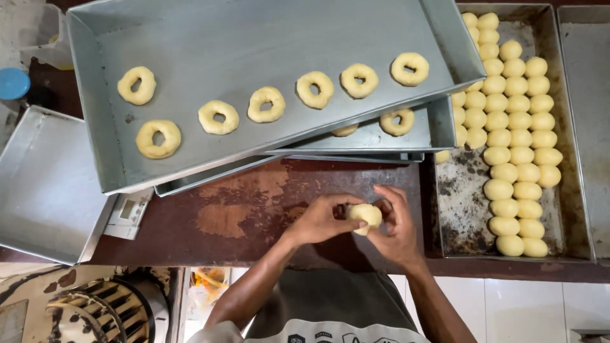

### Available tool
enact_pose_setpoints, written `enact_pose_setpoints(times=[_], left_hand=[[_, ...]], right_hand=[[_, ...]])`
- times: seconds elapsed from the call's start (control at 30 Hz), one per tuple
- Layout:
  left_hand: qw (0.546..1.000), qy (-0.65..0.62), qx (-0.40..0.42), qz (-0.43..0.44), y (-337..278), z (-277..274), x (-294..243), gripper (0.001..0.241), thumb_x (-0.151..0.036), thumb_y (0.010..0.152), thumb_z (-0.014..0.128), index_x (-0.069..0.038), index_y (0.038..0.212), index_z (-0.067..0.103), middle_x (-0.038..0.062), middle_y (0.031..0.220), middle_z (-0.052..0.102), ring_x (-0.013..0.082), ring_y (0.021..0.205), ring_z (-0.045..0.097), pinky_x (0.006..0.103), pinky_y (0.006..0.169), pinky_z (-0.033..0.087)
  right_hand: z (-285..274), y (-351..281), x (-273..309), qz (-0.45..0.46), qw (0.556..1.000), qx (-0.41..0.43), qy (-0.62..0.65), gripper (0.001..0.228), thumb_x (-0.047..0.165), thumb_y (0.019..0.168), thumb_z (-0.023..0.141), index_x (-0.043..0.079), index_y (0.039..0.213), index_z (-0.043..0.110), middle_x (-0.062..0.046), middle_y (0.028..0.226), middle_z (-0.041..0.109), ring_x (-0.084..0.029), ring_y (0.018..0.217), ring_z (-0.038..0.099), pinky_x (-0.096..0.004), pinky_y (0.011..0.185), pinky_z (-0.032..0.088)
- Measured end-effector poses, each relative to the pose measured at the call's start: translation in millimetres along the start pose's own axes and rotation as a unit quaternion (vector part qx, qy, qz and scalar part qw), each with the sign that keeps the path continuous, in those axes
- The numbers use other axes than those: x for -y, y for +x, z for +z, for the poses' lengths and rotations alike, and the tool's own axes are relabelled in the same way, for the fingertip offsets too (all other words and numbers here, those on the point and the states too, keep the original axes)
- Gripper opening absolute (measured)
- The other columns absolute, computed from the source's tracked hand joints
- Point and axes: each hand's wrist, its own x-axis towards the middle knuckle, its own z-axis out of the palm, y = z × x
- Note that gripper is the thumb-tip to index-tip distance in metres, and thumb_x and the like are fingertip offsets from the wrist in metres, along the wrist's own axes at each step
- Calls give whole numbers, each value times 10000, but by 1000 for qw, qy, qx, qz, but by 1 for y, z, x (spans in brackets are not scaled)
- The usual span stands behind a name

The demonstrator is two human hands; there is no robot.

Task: The recorder is shaping balls of dough into rings and placing them on baking trays.

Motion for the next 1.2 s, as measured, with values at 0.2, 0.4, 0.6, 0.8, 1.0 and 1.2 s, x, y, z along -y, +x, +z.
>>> enact_pose_setpoints(times=[0.2,0.4,0.6,0.8,1.0,1.2], left_hand=[[994,-22,-97,40,-2,5,-9,474,-75,751,891,-36,1201,746,152,1006,757,226,955,710,337,796,592],[993,11,-118,24,-12,11,-1,761,-81,757,877,-95,1457,579,160,1098,758,233,1008,722,375,888,606],[995,-6,-103,-3,-15,14,-11,875,-44,760,815,9,1545,432,158,972,767,265,911,730,447,875,607],[984,100,-135,-56,-11,21,-13,774,-109,720,730,-93,1468,531,86,861,756,247,817,716,385,751,583],[980,-177,-60,-61,-12,20,10,662,18,776,553,-14,1433,484,98,815,678,200,745,675,333,724,582],[997,-39,-24,-60,-19,17,0,320,-21,736,682,-81,1044,746,76,813,723,152,787,658,287,715,542]], right_hand=[[24,-5,27,94,987,-29,124,763,-101,764,773,-63,1468,479,-165,1205,689,-179,1077,682,-308,949,555],[24,-14,22,63,992,-111,24,834,-102,720,822,-85,1480,479,-221,1042,740,-234,976,722,-339,892,575],[26,-13,34,28,992,-99,-66,810,-77,704,826,-75,1456,525,-226,1041,768,-273,1000,745,-361,877,575],[12,-39,-16,63,993,-95,27,630,-73,695,746,-23,1310,620,-136,896,735,-211,812,715,-353,743,587],[17,-33,-4,182,933,-51,307,698,-78,662,753,-25,1318,519,-135,898,644,-196,707,688,-358,679,619],[-3,-32,3,210,959,-31,189,519,-115,674,824,-102,1168,666,-159,927,708,-185,787,724,-298,685,618]])
